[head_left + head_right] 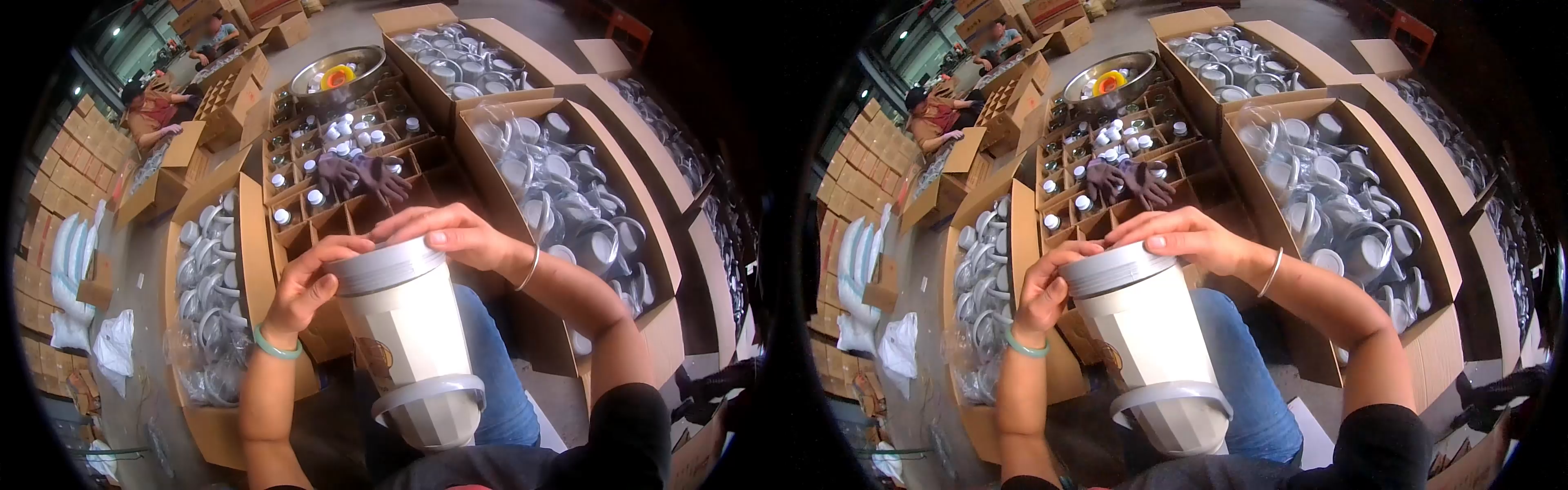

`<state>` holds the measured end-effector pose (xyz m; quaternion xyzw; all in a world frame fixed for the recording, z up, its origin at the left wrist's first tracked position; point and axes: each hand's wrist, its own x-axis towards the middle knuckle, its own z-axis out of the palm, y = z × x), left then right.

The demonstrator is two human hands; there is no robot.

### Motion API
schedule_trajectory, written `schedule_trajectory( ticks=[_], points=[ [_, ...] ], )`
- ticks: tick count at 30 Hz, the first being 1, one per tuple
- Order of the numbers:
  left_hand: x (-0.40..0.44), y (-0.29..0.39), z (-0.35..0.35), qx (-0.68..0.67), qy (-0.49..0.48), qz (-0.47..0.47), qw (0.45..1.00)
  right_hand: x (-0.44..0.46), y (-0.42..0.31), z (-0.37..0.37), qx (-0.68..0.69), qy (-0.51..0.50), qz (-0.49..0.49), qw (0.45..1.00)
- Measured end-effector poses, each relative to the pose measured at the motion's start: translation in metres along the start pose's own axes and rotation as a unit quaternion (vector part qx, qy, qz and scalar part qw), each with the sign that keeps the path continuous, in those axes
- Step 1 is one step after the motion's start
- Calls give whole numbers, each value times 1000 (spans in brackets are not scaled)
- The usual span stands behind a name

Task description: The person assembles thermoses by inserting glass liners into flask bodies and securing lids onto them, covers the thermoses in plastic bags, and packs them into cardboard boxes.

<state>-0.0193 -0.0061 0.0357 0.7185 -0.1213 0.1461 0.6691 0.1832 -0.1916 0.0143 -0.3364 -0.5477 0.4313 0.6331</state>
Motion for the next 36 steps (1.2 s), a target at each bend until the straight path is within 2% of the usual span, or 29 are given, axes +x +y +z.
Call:
schedule_trajectory(
  ticks=[3, 5, 8, 16, 17, 19, 21, 23, 25, 26, 29, 31, 32, 33, 34, 35, 36],
  points=[
    [-7, -2, 5, -3, -8, -12, 1000, -4, 10, -3, 21, -17, -8, 1000],
    [-6, 3, 11, -8, 20, -27, 999, -3, 13, -4, 22, -8, -10, 1000],
    [-5, 7, 18, -8, 28, -44, 999, -6, 25, -4, 143, 8, 8, 990],
    [-7, 17, 24, 48, 42, -77, 995, -11, 36, 5, 144, 5, -13, 989],
    [-9, 14, 30, -7, 71, -62, 995, -10, 39, 9, 219, 11, 3, 976],
    [-10, 10, 35, 60, 110, -78, 989, -9, 39, 18, 301, 84, 46, 949],
    [-10, 12, 41, 125, 134, -99, 978, -8, 34, 13, 50, 79, 12, 996],
    [-11, 3, 39, 92, 127, -63, 986, -11, 25, 19, 3, 89, -12, 996],
    [-14, -5, 32, 61, 134, -45, 988, -8, 24, 16, 10, 95, 22, 995],
    [-16, -14, 28, 38, 121, -21, 992, -7, 25, 15, -46, 96, 6, 994],
    [-26, -23, 23, 17, 136, -23, 990, -6, 25, 15, -103, 85, -24, 991],
    [-24, -19, 27, 71, 150, -24, 986, -8, 28, 11, -76, 76, -21, 994],
    [-24, -12, 28, 79, 150, -57, 984, -11, 23, 13, -9, 75, -2, 997],
    [-18, 3, 37, 109, 147, -91, 979, -1, 30, 5, -156, 31, -104, 982],
    [-10, 16, 45, 131, 140, -98, 977, -5, 37, 7, -97, 24, -51, 994],
    [5, 36, 57, 198, 120, -105, 967, -4, 39, 15, 140, 83, 107, 981],
    [10, 42, 66, 246, 133, -116, 953, -4, 55, 13, 220, 65, 95, 969]
  ],
)
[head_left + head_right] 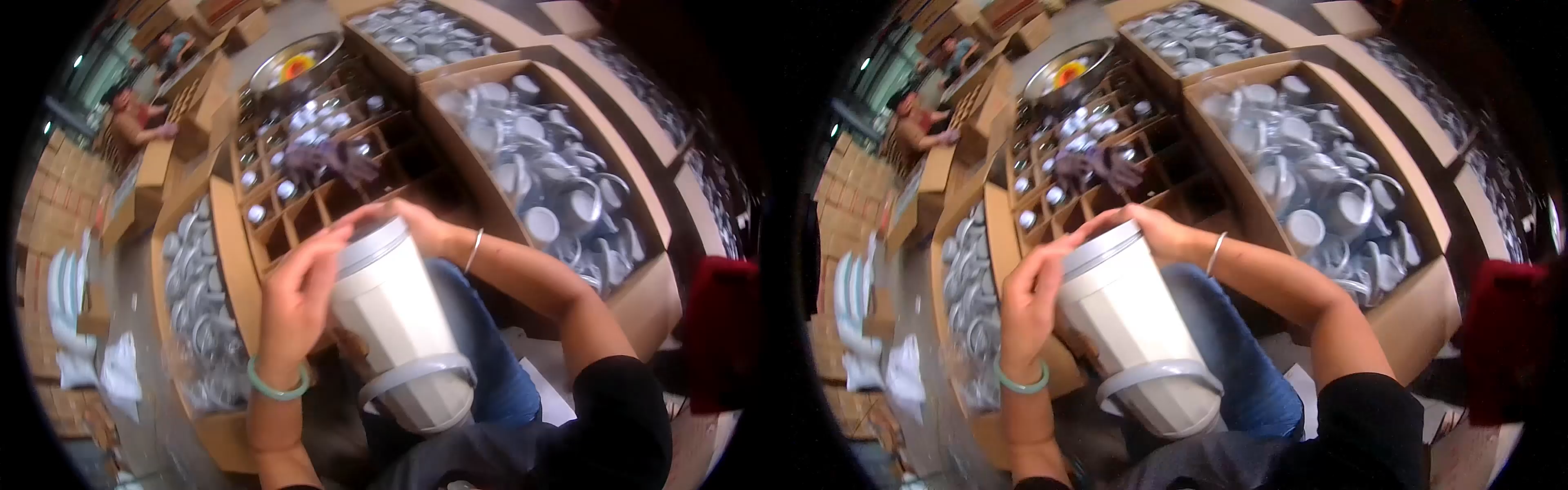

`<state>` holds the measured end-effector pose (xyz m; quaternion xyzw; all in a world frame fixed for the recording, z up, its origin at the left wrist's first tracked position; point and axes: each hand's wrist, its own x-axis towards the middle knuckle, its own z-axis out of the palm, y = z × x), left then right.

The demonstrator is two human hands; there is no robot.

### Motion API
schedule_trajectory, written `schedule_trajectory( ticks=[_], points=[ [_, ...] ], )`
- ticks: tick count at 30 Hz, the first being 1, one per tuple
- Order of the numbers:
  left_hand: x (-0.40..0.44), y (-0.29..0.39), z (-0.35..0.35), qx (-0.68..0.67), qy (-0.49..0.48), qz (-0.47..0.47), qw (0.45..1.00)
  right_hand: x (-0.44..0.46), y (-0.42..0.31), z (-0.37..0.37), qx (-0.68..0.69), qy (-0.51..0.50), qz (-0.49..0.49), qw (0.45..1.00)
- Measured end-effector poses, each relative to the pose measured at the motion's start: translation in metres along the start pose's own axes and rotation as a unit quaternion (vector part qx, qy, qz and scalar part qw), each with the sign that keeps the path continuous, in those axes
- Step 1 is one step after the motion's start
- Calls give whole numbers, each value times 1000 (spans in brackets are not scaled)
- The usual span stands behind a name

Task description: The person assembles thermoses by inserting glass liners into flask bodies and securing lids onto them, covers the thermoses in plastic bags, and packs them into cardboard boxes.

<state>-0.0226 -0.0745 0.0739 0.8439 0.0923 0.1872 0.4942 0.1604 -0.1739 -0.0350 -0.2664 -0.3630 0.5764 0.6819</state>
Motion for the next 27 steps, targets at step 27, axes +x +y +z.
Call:
schedule_trajectory(
  ticks=[27],
  points=[
    [-18, -91, -3, -197, 49, -3, 979, -10, -57, 53, -334, 129, 106, 928]
  ],
)
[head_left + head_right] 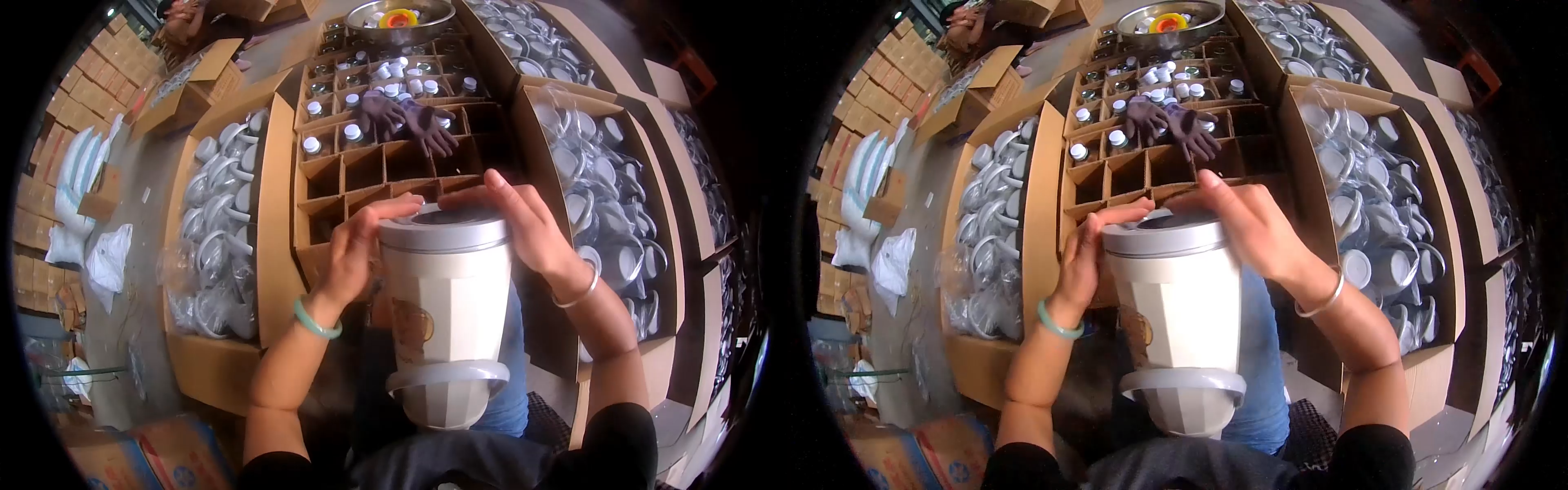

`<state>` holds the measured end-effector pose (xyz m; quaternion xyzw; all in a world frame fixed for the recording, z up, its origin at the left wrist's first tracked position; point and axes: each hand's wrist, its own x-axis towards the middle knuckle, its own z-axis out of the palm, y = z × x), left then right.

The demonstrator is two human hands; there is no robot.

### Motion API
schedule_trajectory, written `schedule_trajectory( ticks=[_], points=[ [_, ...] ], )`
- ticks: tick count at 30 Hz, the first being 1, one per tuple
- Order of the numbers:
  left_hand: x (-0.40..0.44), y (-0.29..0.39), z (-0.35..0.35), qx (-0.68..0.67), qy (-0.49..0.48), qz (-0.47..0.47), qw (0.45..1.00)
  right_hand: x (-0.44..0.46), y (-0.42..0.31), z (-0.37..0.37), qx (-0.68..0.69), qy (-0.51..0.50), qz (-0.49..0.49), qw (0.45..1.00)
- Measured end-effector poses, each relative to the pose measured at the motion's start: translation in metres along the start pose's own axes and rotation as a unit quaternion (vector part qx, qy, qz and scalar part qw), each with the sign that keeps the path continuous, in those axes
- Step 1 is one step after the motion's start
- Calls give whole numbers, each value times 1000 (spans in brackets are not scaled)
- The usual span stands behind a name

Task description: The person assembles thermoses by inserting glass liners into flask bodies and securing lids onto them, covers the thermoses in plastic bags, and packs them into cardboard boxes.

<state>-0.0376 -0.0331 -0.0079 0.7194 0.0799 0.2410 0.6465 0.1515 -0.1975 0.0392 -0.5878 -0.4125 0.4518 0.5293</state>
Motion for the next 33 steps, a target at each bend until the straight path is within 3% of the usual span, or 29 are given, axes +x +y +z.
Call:
schedule_trajectory(
  ticks=[1, 2, 4, 5, 6, 8, 9, 10, 11, 12, 14, 15, 16, 18, 20, 21, 22, 23, 25, 26, 27, 28, 29, 30, 31, 32, 33],
  points=[
    [-3, -11, 1, -115, 7, -71, 991, 0, -6, 7, -66, 34, -70, 995],
    [-5, -21, 1, -225, 15, -138, 964, 1, -10, 7, -65, 34, -72, 995],
    [4, -25, 7, -179, -5, -93, 980, 4, -16, 6, -63, 15, -85, 994],
    [5, -35, 8, -245, -29, -91, 965, 8, -8, 8, -89, 51, -235, 967],
    [6, -40, 9, -310, -52, -86, 945, 8, -8, 9, -90, 41, -235, 967],
    [9, -47, 8, -287, -85, -36, 953, 7, -8, 6, -107, -53, -231, 965],
    [5, -45, 9, -239, -57, -63, 967, 5, -6, 0, -88, -68, -145, 983],
    [4, -38, 3, -237, -58, -64, 968, 11, 8, -4, -31, -89, -165, 982],
    [3, -28, -6, -66, -55, 1, 996, 15, 20, -8, -3, -88, -160, 983],
    [4, -13, -9, 105, -53, 65, 991, 20, 35, -10, 25, -84, -155, 984],
    [3, 47, 11, 360, -22, 119, 925, 33, 73, 0, 99, -50, -139, 984],
    [3, 61, 22, 408, 0, 154, 900, 39, 75, 10, 290, -75, -34, 953],
    [2, 69, 32, 452, 21, 185, 872, 39, 78, 16, 470, -95, 73, 875],
    [3, 70, 26, 475, -14, 152, 867, 42, 84, 12, 513, -130, 61, 847],
    [3, 48, 13, 373, -2, 172, 912, 35, 69, 1, 473, -172, 27, 864],
    [1, 31, 13, 244, -39, 93, 964, 18, 40, 3, 291, -71, -18, 954],
    [-1, 13, 13, 91, -53, 6, 994, -1, 15, 7, 95, 36, -58, 993],
    [-3, -5, 13, -43, -41, -78, 995, -19, -5, 9, -34, 23, -150, 988],
    [0, -29, 6, -117, -17, -125, 985, -20, -1, 9, 33, 25, -218, 975],
    [4, -40, -4, -96, 11, -97, 991, -21, 1, 9, 65, 23, -252, 965],
    [4, -42, -11, -85, 36, -61, 994, -10, 11, -9, 11, 33, -218, 975],
    [8, -6, 3, -216, 77, -34, 973, -4, 9, -20, -44, 39, -180, 982],
    [2, 4, 14, -234, -15, -53, 971, -12, 7, -17, 30, -58, -79, 995],
    [6, -7, 19, -151, -11, -19, 988, -16, 4, -11, -57, -74, -87, 992],
    [5, -34, 11, -229, -58, -159, 959, -20, -14, 2, -155, -69, -214, 962],
    [11, -36, 6, -269, -88, -197, 939, -25, -38, 13, -246, -64, -341, 905],
    [17, -39, 2, -305, -115, -237, 915, -29, -48, 17, -223, -105, -319, 915]
  ],
)
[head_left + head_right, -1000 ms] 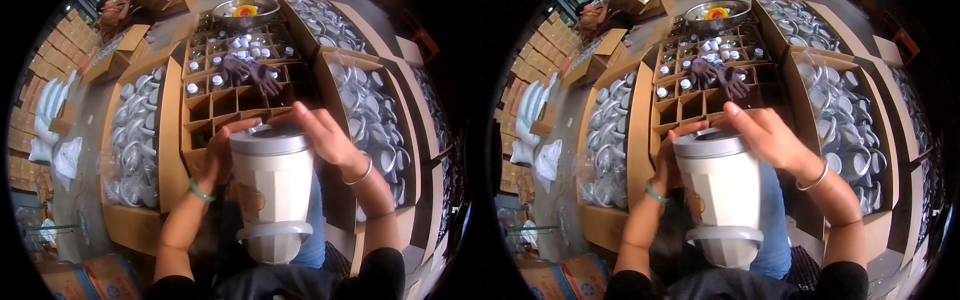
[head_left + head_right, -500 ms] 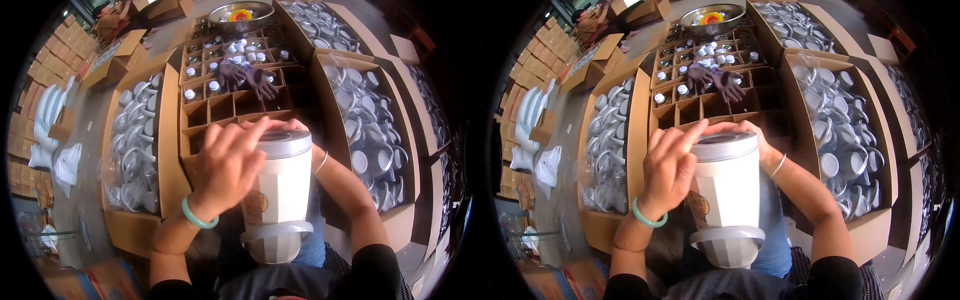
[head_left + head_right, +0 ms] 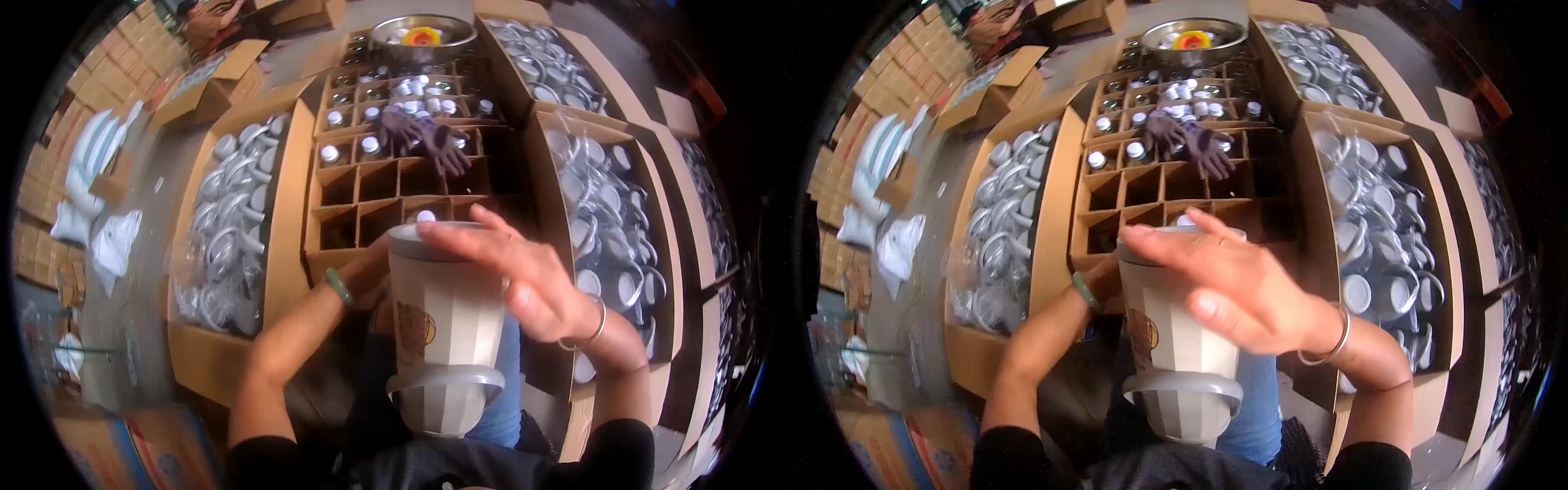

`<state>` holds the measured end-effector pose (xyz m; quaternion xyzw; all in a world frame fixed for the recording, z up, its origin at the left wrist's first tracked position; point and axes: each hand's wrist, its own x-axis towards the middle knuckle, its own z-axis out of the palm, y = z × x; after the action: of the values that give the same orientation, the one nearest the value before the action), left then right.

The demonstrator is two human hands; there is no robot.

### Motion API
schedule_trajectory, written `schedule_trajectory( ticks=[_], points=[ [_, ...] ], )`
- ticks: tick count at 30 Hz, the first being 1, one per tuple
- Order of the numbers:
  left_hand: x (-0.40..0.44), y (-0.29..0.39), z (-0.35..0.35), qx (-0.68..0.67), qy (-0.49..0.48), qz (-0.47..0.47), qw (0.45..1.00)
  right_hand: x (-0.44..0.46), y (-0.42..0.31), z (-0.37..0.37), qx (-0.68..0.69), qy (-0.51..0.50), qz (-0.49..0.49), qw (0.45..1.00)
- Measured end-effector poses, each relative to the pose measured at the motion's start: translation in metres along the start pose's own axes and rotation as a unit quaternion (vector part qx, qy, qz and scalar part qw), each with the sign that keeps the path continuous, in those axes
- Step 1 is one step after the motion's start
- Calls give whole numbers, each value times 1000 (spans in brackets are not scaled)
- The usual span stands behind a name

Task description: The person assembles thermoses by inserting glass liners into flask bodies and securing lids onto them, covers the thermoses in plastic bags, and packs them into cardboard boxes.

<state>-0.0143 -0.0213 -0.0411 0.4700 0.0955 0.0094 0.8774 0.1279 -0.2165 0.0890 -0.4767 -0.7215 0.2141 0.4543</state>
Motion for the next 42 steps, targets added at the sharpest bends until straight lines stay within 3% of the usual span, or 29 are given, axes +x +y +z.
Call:
schedule_trajectory(
  ticks=[1, 3, 4, 5, 6, 7, 8, 9, 10, 11, 12, 14, 16, 17, 19, 20, 22, 23, 24, 25, 27, 29, 30, 32, 33, 35, 38, 39, 42],
  points=[
    [4, 10, 2, -36, -20, -47, 998, -1, 16, -6, -8, -1, 34, 999],
    [-11, 43, 11, -42, 63, 115, 991, -13, 71, -16, 51, 35, 168, 984],
    [-10, 37, 20, 73, -1, 128, 989, -8, 45, -7, 219, -3, 271, 938],
    [2, 28, 22, 65, -40, 55, 996, -5, 38, 2, 84, -3, 173, 981],
    [13, 28, 22, -66, -29, -53, 996, 7, 15, 1, 45, -30, 110, 992],
    [18, 22, -1, 47, -61, -34, 996, 18, -6, -1, 6, -51, 44, 998],
    [24, 17, -23, 158, -89, -8, 983, 17, -4, -3, -19, -55, 67, 996],
    [37, 2, -40, 57, 86, -53, 993, 13, 10, -10, -86, -38, 103, 990],
    [23, 21, -26, -42, 10, -24, 999, 7, 28, -6, 30, -32, 177, 983],
    [8, 40, -11, -138, -67, 10, 988, 3, 36, -6, 29, -49, 188, 981],
    [27, 16, -13, -11, -103, 45, 994, 6, 37, -5, 27, -67, 198, 978],
    [23, 11, 10, -105, -101, -2, 989, 27, 1, 2, -9, -97, 101, 990],
    [44, 8, -14, 189, 17, 66, 980, 31, 4, 5, -17, -48, 76, 996],
    [37, 16, -16, -35, 95, -78, 992, 31, 18, -1, 40, 2, 111, 993],
    [12, 36, -12, -192, -106, -60, 974, 24, 43, -26, 145, -96, 320, 931],
    [19, 19, -1, -57, -49, -25, 997, 28, 51, -32, 119, -145, 272, 944],
    [12, 26, 25, -1, -95, 34, 995, 51, 62, -41, 97, -241, 193, 946],
    [13, 24, 26, 2, -128, 59, 990, 60, 60, -43, 125, -261, 256, 922],
    [15, 18, 20, 55, -129, 93, 986, 70, 54, -45, 91, -285, 256, 919],
    [16, 13, 27, -84, -93, 38, 991, 76, 50, -44, 59, -310, 257, 913],
    [1, 18, 32, 21, -40, 88, 995, 82, 41, -39, -61, -308, 264, 912],
    [5, 2, 30, -19, -38, 79, 996, 89, 22, -22, -204, -309, 374, 850],
    [-2, 8, 40, 70, -9, 113, 991, 89, 15, -18, -203, -314, 374, 849],
    [-11, 23, 63, -32, 47, 38, 998, 89, 3, -12, -289, -330, 420, 795],
    [9, 0, 55, -78, 19, 92, 992, 91, -4, -15, -288, -331, 418, 796],
    [-8, 14, 65, -20, -5, 176, 984, 94, -17, -32, -131, -345, 412, 833],
    [-34, 33, 74, -60, -50, 189, 979, 98, -42, -50, -63, -450, 257, 853],
    [-38, 32, 75, -45, -71, 212, 974, 96, -42, -46, -65, -447, 176, 875],
    [-49, 34, 83, -34, -99, 245, 964, 99, -57, -34, -49, -413, 94, 905]
  ],
)
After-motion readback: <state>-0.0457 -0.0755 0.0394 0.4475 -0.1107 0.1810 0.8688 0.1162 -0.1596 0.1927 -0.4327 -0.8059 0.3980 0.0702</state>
